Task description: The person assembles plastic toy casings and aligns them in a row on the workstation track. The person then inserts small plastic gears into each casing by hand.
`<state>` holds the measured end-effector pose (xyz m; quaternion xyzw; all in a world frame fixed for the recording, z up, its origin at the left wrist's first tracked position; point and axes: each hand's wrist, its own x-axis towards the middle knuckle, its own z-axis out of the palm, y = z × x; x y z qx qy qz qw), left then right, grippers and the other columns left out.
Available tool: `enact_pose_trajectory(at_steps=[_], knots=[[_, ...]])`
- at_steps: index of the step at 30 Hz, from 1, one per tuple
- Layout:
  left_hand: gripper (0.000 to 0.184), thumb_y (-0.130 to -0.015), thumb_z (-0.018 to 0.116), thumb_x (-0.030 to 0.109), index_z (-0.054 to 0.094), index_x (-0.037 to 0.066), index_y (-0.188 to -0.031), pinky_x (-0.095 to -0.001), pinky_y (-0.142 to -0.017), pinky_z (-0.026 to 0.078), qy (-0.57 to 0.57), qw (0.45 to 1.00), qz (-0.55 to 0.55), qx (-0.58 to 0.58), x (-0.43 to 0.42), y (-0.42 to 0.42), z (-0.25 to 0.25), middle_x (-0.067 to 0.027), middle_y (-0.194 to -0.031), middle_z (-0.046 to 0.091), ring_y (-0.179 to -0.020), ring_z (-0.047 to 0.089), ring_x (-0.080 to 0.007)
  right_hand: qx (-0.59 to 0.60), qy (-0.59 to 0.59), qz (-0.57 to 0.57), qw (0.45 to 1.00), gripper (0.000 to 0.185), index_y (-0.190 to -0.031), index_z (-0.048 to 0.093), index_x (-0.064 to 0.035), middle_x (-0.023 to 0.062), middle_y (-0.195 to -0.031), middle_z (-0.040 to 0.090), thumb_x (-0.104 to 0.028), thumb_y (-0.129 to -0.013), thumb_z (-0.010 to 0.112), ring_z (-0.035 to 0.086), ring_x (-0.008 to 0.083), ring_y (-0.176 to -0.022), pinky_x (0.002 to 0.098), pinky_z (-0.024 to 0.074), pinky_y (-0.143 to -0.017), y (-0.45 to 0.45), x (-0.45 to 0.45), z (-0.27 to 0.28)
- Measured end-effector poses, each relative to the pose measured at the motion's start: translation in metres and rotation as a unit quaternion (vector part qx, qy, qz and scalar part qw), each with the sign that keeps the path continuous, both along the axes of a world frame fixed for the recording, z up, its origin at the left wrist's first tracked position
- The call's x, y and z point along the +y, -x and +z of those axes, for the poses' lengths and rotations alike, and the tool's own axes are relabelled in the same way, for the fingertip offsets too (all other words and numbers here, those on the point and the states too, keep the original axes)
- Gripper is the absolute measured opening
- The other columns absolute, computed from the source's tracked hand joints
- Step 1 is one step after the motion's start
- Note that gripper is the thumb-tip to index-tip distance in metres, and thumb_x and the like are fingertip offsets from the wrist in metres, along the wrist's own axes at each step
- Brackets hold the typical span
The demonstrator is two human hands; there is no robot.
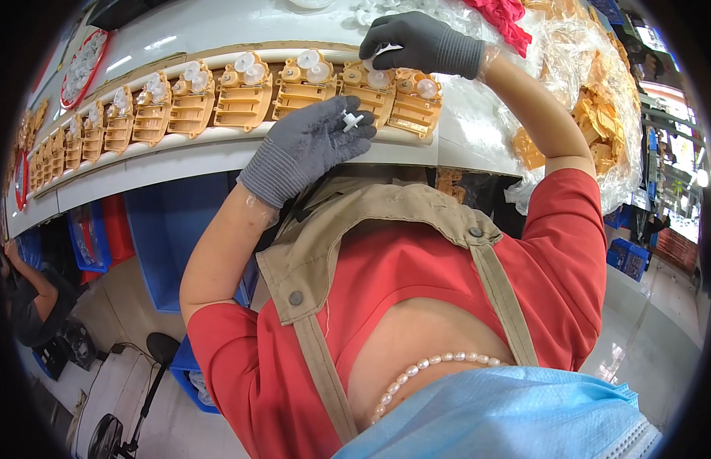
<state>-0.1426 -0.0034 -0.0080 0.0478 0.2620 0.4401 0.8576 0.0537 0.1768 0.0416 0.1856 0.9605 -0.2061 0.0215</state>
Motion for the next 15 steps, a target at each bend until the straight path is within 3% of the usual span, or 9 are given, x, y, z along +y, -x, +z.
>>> enact_pose_trajectory(at_steps=[7, 10, 15], knots=[[0.046, -0.099, 0.049, 0.025, 0.045, -0.008, -0.13, -0.0461, -0.1, 0.046, 0.004, 1.0, 0.012, 0.007, -0.001, -0.001, 0.003, -0.0258, -0.121, 0.054, -0.113, 0.056, -0.0357, -0.028, -0.03, -0.031, 0.999, 0.025, -0.102, 0.066, -0.0061, 0.0101, -0.097, 0.065, -0.026, -0.087, 0.068, 0.065, 0.0249, -0.091, 0.0358, 0.0519, -0.082, 0.003, -0.003, -0.002], [0.048, -0.1, 0.049, 0.03, 0.044, -0.008, -0.129, -0.0469, -0.101, 0.046, 0.013, 1.0, 0.014, 0.016, -0.001, -0.002, 0.003, -0.0261, -0.121, 0.054, -0.114, 0.055, -0.0368, 0.03, -0.025, -0.066, 0.997, 0.025, -0.105, 0.066, -0.0072, 0.0101, -0.097, 0.065, -0.023, -0.087, 0.068, 0.065, 0.024, -0.09, 0.0348, 0.0525, -0.081, -0.001, -0.002, 0.004], [0.055, -0.1, 0.047, 0.04, 0.043, -0.008, -0.128, -0.0486, -0.103, 0.044, 0.054, 0.997, 0.046, -0.012, 0.009, -0.012, 0.034, -0.0256, -0.124, 0.052, -0.115, 0.054, -0.0367, 0.176, -0.022, 0.057, 0.982, 0.024, -0.107, 0.067, -0.0098, 0.008, -0.104, 0.065, -0.017, -0.084, 0.07, 0.065, 0.0251, -0.091, 0.0348, 0.0534, -0.08, 0.002, -0.031, 0.023]])
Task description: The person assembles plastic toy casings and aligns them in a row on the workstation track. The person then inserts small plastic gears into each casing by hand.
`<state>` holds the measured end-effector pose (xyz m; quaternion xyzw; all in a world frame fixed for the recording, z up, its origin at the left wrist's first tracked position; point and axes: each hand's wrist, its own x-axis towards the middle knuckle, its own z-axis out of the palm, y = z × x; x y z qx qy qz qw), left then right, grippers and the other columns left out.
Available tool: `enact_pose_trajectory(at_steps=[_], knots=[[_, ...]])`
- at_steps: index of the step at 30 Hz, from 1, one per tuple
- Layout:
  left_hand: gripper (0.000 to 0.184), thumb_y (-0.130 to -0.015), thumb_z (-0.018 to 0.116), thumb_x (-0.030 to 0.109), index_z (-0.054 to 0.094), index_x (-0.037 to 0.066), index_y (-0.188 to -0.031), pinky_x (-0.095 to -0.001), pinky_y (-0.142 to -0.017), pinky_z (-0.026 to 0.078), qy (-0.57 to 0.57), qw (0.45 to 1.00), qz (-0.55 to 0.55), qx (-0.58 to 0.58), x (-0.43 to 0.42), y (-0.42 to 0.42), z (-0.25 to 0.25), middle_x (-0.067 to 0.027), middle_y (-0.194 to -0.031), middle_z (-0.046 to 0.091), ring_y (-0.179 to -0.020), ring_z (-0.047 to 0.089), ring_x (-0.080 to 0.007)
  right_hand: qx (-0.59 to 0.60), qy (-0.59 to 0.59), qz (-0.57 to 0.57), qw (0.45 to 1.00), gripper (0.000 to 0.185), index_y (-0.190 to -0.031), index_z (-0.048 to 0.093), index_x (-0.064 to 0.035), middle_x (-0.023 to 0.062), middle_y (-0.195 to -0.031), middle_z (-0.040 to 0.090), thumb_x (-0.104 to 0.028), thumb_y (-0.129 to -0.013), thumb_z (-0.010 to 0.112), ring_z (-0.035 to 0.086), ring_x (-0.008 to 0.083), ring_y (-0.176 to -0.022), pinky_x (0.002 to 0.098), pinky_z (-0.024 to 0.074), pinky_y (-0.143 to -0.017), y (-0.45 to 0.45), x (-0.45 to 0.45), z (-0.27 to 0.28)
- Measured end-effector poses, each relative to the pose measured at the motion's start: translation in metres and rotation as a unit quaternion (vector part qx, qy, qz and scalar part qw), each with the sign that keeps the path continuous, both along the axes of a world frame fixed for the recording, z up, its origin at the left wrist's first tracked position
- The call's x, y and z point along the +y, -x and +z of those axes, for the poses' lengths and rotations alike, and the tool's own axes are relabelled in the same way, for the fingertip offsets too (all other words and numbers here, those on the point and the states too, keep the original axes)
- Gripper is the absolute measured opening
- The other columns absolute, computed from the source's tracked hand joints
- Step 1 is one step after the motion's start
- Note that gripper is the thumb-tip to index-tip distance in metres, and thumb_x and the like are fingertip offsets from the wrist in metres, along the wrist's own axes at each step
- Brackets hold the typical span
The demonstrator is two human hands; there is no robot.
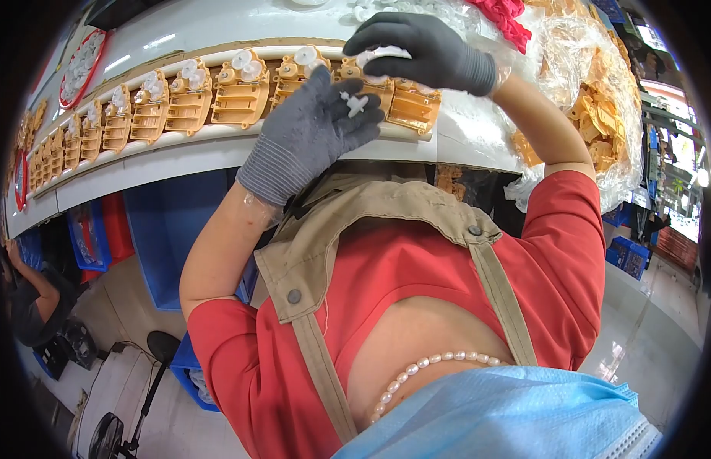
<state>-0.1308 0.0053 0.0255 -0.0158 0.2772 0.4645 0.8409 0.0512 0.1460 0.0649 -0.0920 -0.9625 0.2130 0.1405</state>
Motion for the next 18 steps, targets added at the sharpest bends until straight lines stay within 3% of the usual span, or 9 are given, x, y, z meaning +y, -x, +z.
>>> enact_pose_trajectory(at_steps=[2, 3, 7, 10, 13, 15, 17, 18], knots=[[0.057, -0.1, 0.046, 0.042, 0.043, -0.008, -0.128, -0.0499, -0.105, 0.042, -0.075, 0.994, 0.006, -0.083, 0.005, 0.003, -0.011, -0.0235, -0.125, 0.051, -0.114, 0.055, -0.0352, 0.063, -0.013, 0.077, 0.995, 0.028, -0.11, 0.066, -0.0126, 0.0074, -0.109, 0.064, -0.017, -0.083, 0.071, 0.064, 0.0269, -0.092, 0.0366, 0.0537, -0.079, -0.001, -0.008, -0.002], [0.058, -0.1, 0.046, 0.042, 0.042, -0.009, -0.128, -0.0505, -0.106, 0.041, -0.112, 0.986, 0.01, -0.124, 0.007, 0.004, -0.011, -0.0225, -0.125, 0.051, -0.114, 0.055, -0.0344, 0.065, -0.09, 0.098, 0.989, 0.034, -0.115, 0.065, -0.0148, 0.0075, -0.114, 0.063, -0.018, -0.081, 0.071, 0.064, 0.0281, -0.093, 0.0371, 0.054, -0.079, -0.004, -0.014, -0.004], [0.06, -0.1, 0.041, 0.047, 0.044, -0.005, -0.129, -0.0478, -0.103, 0.042, -0.097, 0.994, 0.001, -0.046, 0.01, -0.006, -0.001, -0.0183, -0.122, 0.053, -0.113, 0.054, -0.0302, 0.009, -0.137, 0.083, 0.987, 0.04, -0.117, 0.063, -0.0171, 0.0052, -0.117, 0.062, -0.02, -0.078, 0.07, 0.065, 0.0252, -0.094, 0.0358, 0.0546, -0.077, -0.013, -0.024, -0.013], [0.059, -0.1, 0.042, 0.046, 0.044, -0.004, -0.13, -0.049, -0.103, 0.042, -0.122, 0.992, -0.018, -0.008, 0.014, -0.01, -0.006, -0.017, -0.12, 0.056, -0.11, 0.056, -0.0288, -0.055, -0.158, 0.008, 0.986, 0.038, -0.117, 0.063, -0.0188, 0.0029, -0.117, 0.062, -0.022, -0.08, 0.07, 0.066, 0.0223, -0.095, 0.0343, 0.0551, -0.076, -0.02, -0.032, -0.007], [0.057, -0.1, 0.043, 0.044, 0.044, -0.003, -0.133, -0.0474, -0.102, 0.043, -0.148, 0.989, -0.02, 0.005, 0.018, -0.017, -0.003, -0.0168, -0.119, 0.058, -0.109, 0.057, -0.0284, -0.043, -0.2, -0.056, 0.977, 0.034, -0.115, 0.064, -0.0189, 0.0032, -0.115, 0.064, -0.02, -0.082, 0.07, 0.067, 0.0212, -0.093, 0.0332, 0.0556, -0.074, -0.025, -0.04, 0.0], [0.056, -0.101, 0.044, 0.042, 0.044, -0.003, -0.134, -0.0456, -0.101, 0.044, -0.175, 0.984, -0.027, -0.011, 0.022, -0.02, -0.001, -0.0169, -0.12, 0.058, -0.108, 0.058, -0.0283, -0.03, -0.147, -0.071, 0.986, 0.032, -0.115, 0.065, -0.0175, 0.0048, -0.112, 0.064, -0.019, -0.083, 0.071, 0.067, 0.0222, -0.09, 0.0333, 0.0556, -0.075, -0.032, -0.037, 0.015], [0.053, -0.1, 0.046, 0.037, 0.045, -0.004, -0.134, -0.043, -0.101, 0.045, -0.196, 0.969, -0.048, 0.142, 0.018, -0.027, 0.014, -0.0166, -0.122, 0.058, -0.108, 0.059, -0.028, 0.021, -0.119, -0.078, 0.99, 0.033, -0.114, 0.065, -0.0149, 0.0073, -0.109, 0.065, -0.016, -0.082, 0.072, 0.068, 0.0219, -0.085, 0.0319, 0.0556, -0.076, -0.042, -0.026, 0.024], [0.051, -0.1, 0.047, 0.035, 0.046, -0.004, -0.134, -0.0417, -0.1, 0.046, -0.205, 0.953, -0.059, 0.217, 0.017, -0.03, 0.02, -0.0165, -0.123, 0.058, -0.108, 0.059, -0.0279, -0.025, -0.06, -0.13, 0.989, 0.036, -0.118, 0.063, -0.013, 0.0088, -0.111, 0.066, -0.015, -0.083, 0.071, 0.068, 0.0208, -0.089, 0.0319, 0.0549, -0.08, -0.053, -0.022, 0.029]])
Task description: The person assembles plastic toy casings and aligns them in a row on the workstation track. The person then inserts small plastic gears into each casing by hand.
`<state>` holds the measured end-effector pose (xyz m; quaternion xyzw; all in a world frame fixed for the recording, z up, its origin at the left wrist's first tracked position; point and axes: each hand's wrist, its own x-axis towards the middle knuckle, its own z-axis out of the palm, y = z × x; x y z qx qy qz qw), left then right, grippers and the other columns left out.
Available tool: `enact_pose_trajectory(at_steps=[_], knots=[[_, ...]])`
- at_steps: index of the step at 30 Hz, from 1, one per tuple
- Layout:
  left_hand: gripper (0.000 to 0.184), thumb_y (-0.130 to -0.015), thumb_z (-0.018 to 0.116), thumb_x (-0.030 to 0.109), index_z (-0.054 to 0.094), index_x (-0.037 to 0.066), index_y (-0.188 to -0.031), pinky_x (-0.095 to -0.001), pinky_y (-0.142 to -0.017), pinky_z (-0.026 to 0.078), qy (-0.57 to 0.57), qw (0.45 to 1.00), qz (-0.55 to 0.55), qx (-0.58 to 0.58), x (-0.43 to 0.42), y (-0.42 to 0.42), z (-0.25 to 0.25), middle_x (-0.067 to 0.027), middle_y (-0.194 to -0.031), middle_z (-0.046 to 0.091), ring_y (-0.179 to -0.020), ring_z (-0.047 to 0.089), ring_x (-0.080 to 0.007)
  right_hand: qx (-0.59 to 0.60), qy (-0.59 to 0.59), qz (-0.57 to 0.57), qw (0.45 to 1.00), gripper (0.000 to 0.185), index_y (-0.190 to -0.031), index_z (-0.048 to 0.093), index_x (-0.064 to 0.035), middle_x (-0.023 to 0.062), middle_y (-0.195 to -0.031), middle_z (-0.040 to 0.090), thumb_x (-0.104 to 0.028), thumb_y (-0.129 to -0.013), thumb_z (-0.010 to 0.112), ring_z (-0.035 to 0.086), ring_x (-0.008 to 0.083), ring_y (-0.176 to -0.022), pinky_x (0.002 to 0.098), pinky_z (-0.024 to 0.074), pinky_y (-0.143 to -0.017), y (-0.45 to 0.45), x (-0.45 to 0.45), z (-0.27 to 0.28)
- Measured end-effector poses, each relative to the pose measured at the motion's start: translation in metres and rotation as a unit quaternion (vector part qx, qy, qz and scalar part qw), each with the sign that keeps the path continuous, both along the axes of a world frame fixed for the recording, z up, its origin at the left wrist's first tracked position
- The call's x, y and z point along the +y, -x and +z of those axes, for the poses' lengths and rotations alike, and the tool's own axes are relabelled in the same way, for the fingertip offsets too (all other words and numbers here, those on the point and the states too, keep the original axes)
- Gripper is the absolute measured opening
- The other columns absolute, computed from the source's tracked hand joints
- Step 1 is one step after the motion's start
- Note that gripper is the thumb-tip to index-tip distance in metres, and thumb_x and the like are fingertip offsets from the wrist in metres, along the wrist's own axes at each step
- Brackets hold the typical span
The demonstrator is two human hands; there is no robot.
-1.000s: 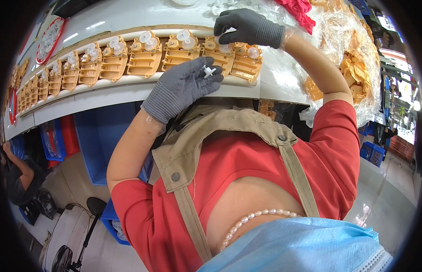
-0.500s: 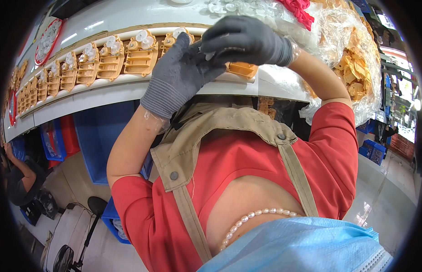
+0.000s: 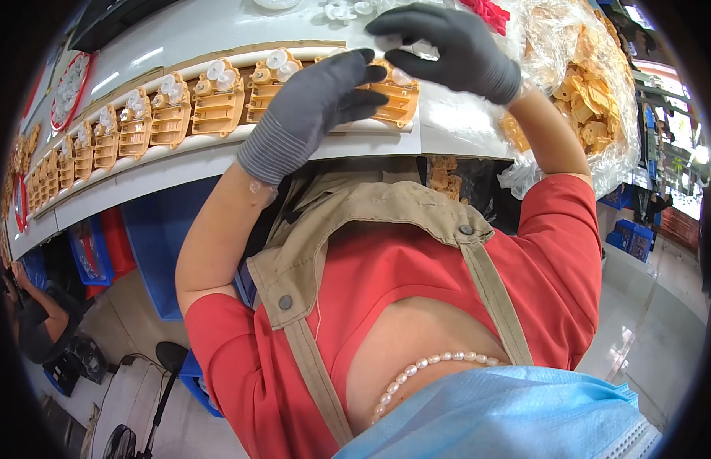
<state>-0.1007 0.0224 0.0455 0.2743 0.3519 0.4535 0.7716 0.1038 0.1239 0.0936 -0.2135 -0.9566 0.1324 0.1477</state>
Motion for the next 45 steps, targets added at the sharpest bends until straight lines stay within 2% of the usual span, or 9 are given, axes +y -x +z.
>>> enact_pose_trajectory(at_steps=[2, 4, 8, 11, 16, 28, 31, 40, 45], knots=[[0.05, -0.099, 0.052, 0.026, 0.043, -0.001, -0.139, -0.0356, -0.102, 0.045, -0.169, 0.962, -0.102, 0.188, 0.001, 0.004, -0.003, -0.0111, -0.129, 0.057, -0.111, 0.059, -0.0232, -0.014, 0.072, -0.027, 0.997, 0.034, -0.109, 0.064, -0.0048, 0.0147, -0.095, 0.067, -0.024, -0.082, 0.07, 0.066, 0.0312, -0.085, 0.038, 0.0525, -0.074, -0.005, 0.009, 0.015], [0.051, -0.097, 0.054, 0.024, 0.041, 0.003, -0.142, -0.0341, -0.103, 0.044, -0.321, 0.871, -0.154, 0.339, 0.0, -0.002, -0.01, -0.0089, -0.129, 0.058, -0.114, 0.059, -0.0215, -0.047, 0.099, -0.028, 0.994, 0.033, -0.111, 0.064, -0.0072, 0.0125, -0.097, 0.068, -0.022, -0.082, 0.069, 0.067, 0.0254, -0.084, 0.036, 0.0529, -0.076, -0.02, 0.023, -0.005], [0.05, -0.09, 0.06, 0.02, 0.046, 0.005, -0.136, -0.0378, -0.105, 0.042, -0.58, 0.64, -0.146, 0.482, 0.005, -0.028, -0.021, -0.0153, -0.136, 0.051, -0.127, 0.049, -0.0295, -0.119, 0.141, -0.017, 0.983, 0.036, -0.122, 0.059, -0.0098, 0.0101, -0.11, 0.067, -0.013, -0.086, 0.063, 0.066, 0.0229, -0.098, 0.0353, 0.0531, -0.088, -0.029, 0.03, -0.026], [0.047, -0.088, 0.061, 0.02, 0.049, 0.005, -0.13, -0.0395, -0.105, 0.042, -0.6, 0.599, -0.178, 0.5, 0.005, -0.044, -0.035, -0.0161, -0.137, 0.049, -0.127, 0.046, -0.0323, -0.15, 0.138, 0.002, 0.979, 0.034, -0.121, 0.06, -0.0095, 0.0103, -0.11, 0.067, -0.012, -0.087, 0.062, 0.066, 0.0243, -0.099, 0.0364, 0.053, -0.089, -0.029, 0.036, -0.037], [0.045, -0.086, 0.063, 0.019, 0.05, 0.004, -0.126, -0.0392, -0.102, 0.044, -0.592, 0.576, -0.179, 0.534, 0.006, -0.052, -0.047, -0.0148, -0.133, 0.051, -0.124, 0.049, -0.0307, -0.179, 0.075, 0.027, 0.981, 0.032, -0.12, 0.06, -0.0091, 0.0113, -0.109, 0.068, -0.01, -0.088, 0.06, 0.067, 0.0256, -0.097, 0.0375, 0.0537, -0.087, -0.023, 0.037, -0.037], [0.039, -0.079, 0.064, 0.01, 0.056, 0.001, -0.116, -0.0378, -0.099, 0.046, -0.624, 0.537, -0.123, 0.555, 0.008, -0.056, -0.062, -0.0133, -0.124, 0.057, -0.118, 0.052, -0.0297, -0.21, 0.222, 0.002, 0.952, 0.028, -0.116, 0.065, -0.0069, 0.0091, -0.113, 0.067, -0.008, -0.088, 0.063, 0.065, 0.0234, -0.101, 0.0346, 0.0528, -0.089, -0.016, 0.048, -0.033], [0.036, -0.081, 0.059, 0.009, 0.057, 0.001, -0.116, -0.0375, -0.099, 0.046, -0.629, 0.528, -0.111, 0.559, 0.009, -0.056, -0.063, -0.013, -0.124, 0.057, -0.117, 0.053, -0.0297, -0.172, 0.11, 0.044, 0.978, 0.027, -0.115, 0.065, -0.0073, 0.0086, -0.118, 0.066, -0.01, -0.088, 0.064, 0.063, 0.0243, -0.107, 0.0355, 0.0514, -0.092, -0.021, 0.053, -0.046], [0.034, -0.083, 0.054, 0.007, 0.058, 0.002, -0.116, -0.0361, -0.096, 0.048, -0.629, 0.516, -0.101, 0.572, 0.009, -0.058, -0.064, -0.011, -0.124, 0.057, -0.115, 0.054, -0.0289, -0.224, 0.196, 0.017, 0.955, 0.028, -0.114, 0.064, -0.0068, 0.0092, -0.121, 0.063, -0.014, -0.087, 0.065, 0.06, 0.0259, -0.11, 0.0363, 0.0491, -0.096, -0.02, 0.056, -0.04], [0.033, -0.082, 0.055, 0.008, 0.059, 0.002, -0.114, -0.0355, -0.094, 0.049, -0.634, 0.506, -0.088, 0.578, 0.009, -0.06, -0.063, -0.0107, -0.121, 0.058, -0.112, 0.055, -0.0277, -0.218, 0.09, 0.064, 0.97, 0.029, -0.112, 0.065, -0.0074, 0.0099, -0.115, 0.063, -0.011, -0.083, 0.068, 0.06, 0.0276, -0.106, 0.0367, 0.0476, -0.097, -0.019, 0.052, -0.037]])
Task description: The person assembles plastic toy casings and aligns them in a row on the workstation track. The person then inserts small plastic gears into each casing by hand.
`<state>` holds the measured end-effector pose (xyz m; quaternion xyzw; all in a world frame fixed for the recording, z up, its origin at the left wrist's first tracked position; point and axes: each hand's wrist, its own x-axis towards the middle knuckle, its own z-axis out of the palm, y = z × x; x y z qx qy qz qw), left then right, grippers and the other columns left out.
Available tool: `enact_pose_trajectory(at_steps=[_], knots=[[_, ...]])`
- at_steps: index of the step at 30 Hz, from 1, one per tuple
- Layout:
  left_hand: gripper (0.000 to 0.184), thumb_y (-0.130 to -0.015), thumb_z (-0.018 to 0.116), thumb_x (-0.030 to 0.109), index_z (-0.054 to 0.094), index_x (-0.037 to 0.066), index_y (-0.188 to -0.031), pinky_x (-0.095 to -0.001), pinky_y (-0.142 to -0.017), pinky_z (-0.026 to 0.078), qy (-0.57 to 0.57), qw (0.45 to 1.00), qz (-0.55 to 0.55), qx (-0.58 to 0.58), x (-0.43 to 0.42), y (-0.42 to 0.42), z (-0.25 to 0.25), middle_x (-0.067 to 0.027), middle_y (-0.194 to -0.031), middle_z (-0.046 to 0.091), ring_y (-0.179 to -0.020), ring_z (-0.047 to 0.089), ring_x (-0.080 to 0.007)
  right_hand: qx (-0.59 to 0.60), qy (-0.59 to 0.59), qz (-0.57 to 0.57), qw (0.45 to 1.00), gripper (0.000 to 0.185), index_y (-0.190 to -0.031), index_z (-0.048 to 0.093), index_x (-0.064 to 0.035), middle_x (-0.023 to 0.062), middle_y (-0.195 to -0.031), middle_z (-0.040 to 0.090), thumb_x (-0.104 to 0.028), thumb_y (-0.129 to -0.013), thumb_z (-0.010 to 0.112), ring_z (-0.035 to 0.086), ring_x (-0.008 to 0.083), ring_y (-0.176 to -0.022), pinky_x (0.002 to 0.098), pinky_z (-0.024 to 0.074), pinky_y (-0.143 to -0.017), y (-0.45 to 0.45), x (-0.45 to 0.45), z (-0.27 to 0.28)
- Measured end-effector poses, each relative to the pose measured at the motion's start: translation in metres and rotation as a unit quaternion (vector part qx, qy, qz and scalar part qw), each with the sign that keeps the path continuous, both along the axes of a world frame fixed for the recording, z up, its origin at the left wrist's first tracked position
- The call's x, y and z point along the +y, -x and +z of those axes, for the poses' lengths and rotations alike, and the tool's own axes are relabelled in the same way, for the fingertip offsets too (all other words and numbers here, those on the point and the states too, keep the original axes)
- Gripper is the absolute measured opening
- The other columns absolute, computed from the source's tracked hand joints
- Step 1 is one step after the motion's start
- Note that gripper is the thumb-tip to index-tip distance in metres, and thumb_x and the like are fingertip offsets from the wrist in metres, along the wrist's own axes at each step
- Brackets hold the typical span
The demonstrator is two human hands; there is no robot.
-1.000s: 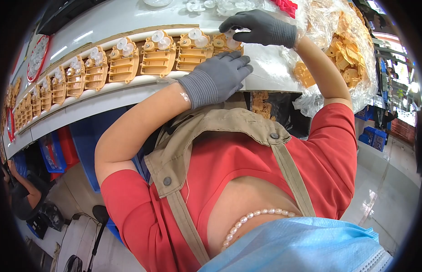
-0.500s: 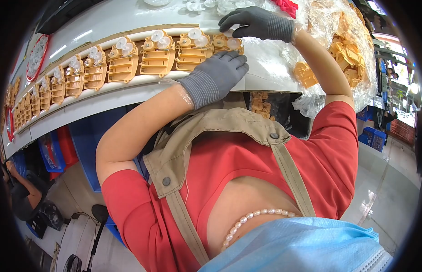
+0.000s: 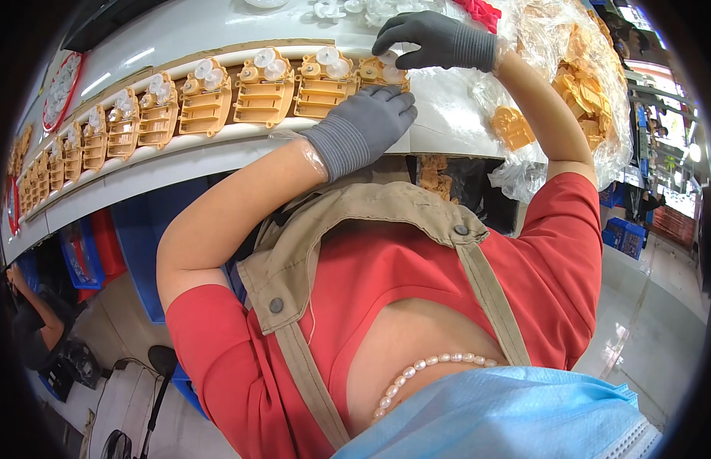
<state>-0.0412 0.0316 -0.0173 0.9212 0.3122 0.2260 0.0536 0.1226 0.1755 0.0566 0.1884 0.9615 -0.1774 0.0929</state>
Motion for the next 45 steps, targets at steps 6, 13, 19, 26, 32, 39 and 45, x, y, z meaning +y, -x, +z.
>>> enact_pose_trajectory(at_steps=[6, 13, 19, 26, 32, 39, 45], knots=[[0.03, -0.082, 0.056, 0.008, 0.061, 0.002, -0.111, -0.035, -0.091, 0.051, -0.013, 1.0, -0.005, -0.005, 0.002, -0.003, -0.003, -0.0109, -0.118, 0.061, -0.108, 0.057, -0.0271, 0.001, -0.028, 0.016, 0.999, 0.029, -0.109, 0.065, -0.0077, 0.0097, -0.11, 0.063, -0.008, -0.08, 0.068, 0.06, 0.0285, -0.103, 0.0377, 0.0485, -0.095, 0.0, 0.0, 0.0], [0.03, -0.082, 0.056, 0.009, 0.062, 0.002, -0.11, -0.0337, -0.088, 0.053, -0.01, 1.0, -0.002, 0.026, 0.003, -0.004, 0.001, -0.0108, -0.118, 0.061, -0.107, 0.059, -0.026, 0.015, -0.025, 0.053, 0.998, 0.029, -0.109, 0.064, -0.0067, 0.0095, -0.109, 0.062, -0.005, -0.08, 0.067, 0.06, 0.0289, -0.102, 0.0376, 0.0487, -0.094, 0.002, 0.003, -0.002], [0.028, -0.082, 0.056, 0.008, 0.062, 0.002, -0.109, -0.0329, -0.088, 0.053, 0.01, 0.999, -0.002, 0.05, 0.004, -0.007, 0.002, -0.0098, -0.118, 0.061, -0.107, 0.058, -0.0254, -0.007, -0.035, 0.053, 0.998, 0.028, -0.105, 0.066, -0.0058, 0.0091, -0.107, 0.063, -0.011, -0.079, 0.072, 0.061, 0.0279, -0.101, 0.0369, 0.0499, -0.091, 0.008, 0.004, -0.001], [0.026, -0.081, 0.057, 0.008, 0.062, 0.002, -0.106, -0.0328, -0.086, 0.054, 0.001, 0.999, -0.01, 0.046, 0.006, -0.004, -0.001, -0.0082, -0.12, 0.06, -0.107, 0.058, -0.0255, -0.026, 0.035, -0.089, 0.995, 0.026, -0.102, 0.067, -0.0059, 0.0098, -0.096, 0.066, -0.018, -0.08, 0.073, 0.065, 0.0222, -0.088, 0.0344, 0.0523, -0.083, 0.013, -0.003, 0.0], [0.025, -0.08, 0.057, 0.007, 0.062, 0.002, -0.104, -0.0327, -0.084, 0.055, 0.015, 0.999, -0.013, 0.041, 0.005, -0.002, 0.005, -0.0082, -0.12, 0.059, -0.105, 0.059, -0.0258, -0.104, 0.133, -0.192, 0.967, 0.029, -0.1, 0.068, -0.005, 0.0132, -0.087, 0.069, -0.026, -0.081, 0.07, 0.066, 0.0233, -0.075, 0.0354, 0.0515, -0.069, 0.03, -0.012, 0.036], [0.025, -0.08, 0.056, 0.006, 0.063, 0.001, -0.104, -0.0335, -0.08, 0.057, 0.015, 0.999, -0.019, 0.041, 0.006, -0.004, 0.0, -0.0081, -0.121, 0.059, -0.106, 0.059, -0.0262, -0.07, 0.068, -0.217, 0.971, 0.025, -0.099, 0.067, -0.006, 0.0097, -0.088, 0.069, -0.027, -0.086, 0.068, 0.065, 0.0176, -0.078, 0.0308, 0.0524, -0.073, 0.028, -0.02, 0.013], [0.027, -0.081, 0.056, 0.007, 0.062, 0.001, -0.107, -0.0344, -0.082, 0.057, 0.029, 0.998, -0.012, 0.057, 0.004, -0.002, 0.007, -0.0082, -0.123, 0.059, -0.107, 0.059, -0.0271, -0.047, 0.036, -0.191, 0.98, 0.024, -0.1, 0.066, -0.0062, 0.0085, -0.085, 0.068, -0.029, -0.091, 0.063, 0.062, 0.0148, -0.072, 0.0299, 0.0533, -0.068, 0.013, -0.013, -0.001]])
